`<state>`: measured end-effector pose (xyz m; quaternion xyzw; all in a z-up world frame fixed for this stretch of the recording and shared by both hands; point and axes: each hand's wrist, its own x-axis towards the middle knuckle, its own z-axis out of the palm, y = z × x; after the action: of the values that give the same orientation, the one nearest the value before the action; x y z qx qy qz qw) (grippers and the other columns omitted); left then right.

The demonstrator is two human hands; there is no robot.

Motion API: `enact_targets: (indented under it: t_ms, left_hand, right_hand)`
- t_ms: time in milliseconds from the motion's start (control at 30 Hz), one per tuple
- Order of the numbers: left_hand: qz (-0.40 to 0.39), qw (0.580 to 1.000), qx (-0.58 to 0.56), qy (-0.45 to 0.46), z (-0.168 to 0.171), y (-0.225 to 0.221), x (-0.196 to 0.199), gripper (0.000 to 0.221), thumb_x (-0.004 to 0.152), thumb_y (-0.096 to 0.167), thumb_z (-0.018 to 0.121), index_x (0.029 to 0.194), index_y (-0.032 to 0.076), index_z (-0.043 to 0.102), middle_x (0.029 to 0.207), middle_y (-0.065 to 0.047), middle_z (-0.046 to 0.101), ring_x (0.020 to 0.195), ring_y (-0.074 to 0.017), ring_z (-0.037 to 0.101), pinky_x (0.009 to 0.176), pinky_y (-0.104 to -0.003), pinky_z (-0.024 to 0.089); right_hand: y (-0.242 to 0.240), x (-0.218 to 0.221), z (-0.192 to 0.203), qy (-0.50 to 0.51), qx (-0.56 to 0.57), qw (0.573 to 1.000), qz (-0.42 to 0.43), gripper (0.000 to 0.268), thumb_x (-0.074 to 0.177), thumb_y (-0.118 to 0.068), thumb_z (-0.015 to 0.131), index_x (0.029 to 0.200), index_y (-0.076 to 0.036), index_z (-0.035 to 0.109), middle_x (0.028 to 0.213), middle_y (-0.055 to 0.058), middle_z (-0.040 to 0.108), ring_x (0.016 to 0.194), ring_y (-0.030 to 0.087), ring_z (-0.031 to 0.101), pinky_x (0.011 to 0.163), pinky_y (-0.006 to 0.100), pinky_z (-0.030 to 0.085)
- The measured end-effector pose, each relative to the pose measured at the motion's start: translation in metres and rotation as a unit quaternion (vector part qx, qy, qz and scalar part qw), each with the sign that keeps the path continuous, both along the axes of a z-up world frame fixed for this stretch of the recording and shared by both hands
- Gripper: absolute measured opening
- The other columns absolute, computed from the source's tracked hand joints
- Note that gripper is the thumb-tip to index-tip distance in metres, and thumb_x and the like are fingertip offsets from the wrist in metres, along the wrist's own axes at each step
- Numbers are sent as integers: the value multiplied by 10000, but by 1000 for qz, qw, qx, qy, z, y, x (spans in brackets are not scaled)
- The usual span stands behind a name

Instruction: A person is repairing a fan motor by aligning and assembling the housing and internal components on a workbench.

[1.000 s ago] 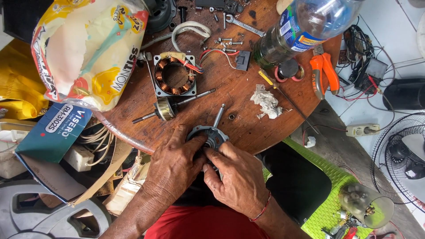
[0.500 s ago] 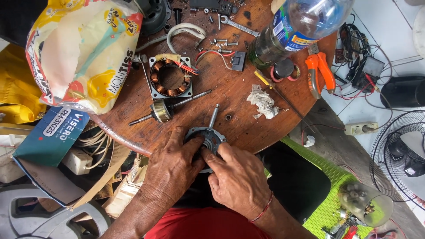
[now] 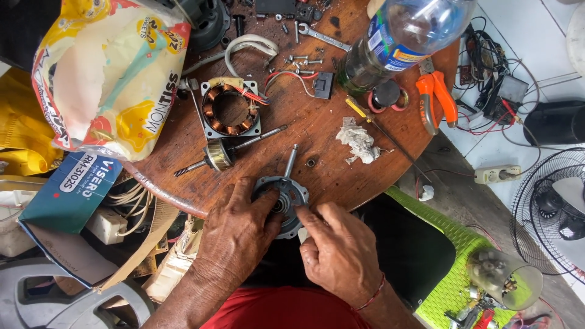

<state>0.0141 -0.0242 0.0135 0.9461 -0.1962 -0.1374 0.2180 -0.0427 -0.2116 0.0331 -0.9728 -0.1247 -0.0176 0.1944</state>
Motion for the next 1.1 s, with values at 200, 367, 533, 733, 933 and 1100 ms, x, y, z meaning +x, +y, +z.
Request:
enact_targets:
  t_ms: [200,367,533,733,933,1100]
  left_hand:
    - [-13,999,35,36,2,-2,0,324,863,358,678,1163,236,646,1203,-140,518,796,-419,676,688,-546,582]
    - [-23,998,53,12,2,-4,1,344,857,346,722,1174,235,651,1219,-130,519,848,-410,659,733,-534,575]
    - [-31,999,33,9,3,-4,5,250,864,313,713,1094,223,675,1171,-116,538,865,-408,660,736,-534,576]
    - [-27,998,49,-23,3,-5,1,231,845,296,718,1058,219,674,1134,-118,538,932,-416,625,804,-542,565]
    - [-4,997,68,21,5,-8,-1,306,848,351,724,1138,271,669,1177,-83,525,902,-425,679,743,-600,579]
    - [-1,998,56,10,11,-11,-3,241,825,387,737,1031,267,707,1146,-86,557,954,-394,669,781,-592,542]
  right_hand:
    - [4,4,-3,37,-11,999,12,539,661,-131,681,1199,-117,681,859,68,522,707,322,575,512,457,496]
    - [1,0,-11,43,-8,999,18,563,711,-126,696,1272,-104,672,911,73,535,719,303,583,534,433,518]
    - [4,-1,-8,15,-5,1000,11,570,679,-101,674,1249,-85,688,891,75,543,700,303,590,527,434,510]
    - [7,-4,-5,20,-15,1000,5,567,659,-123,692,1225,-90,695,920,90,528,733,328,619,576,453,529]
    - [4,-20,2,25,19,999,-4,591,686,-110,661,1274,-55,624,911,112,541,751,365,607,560,497,506]
    - [-12,-58,13,-59,113,991,-33,522,850,-88,619,1372,-86,610,991,48,671,801,264,656,646,405,528]
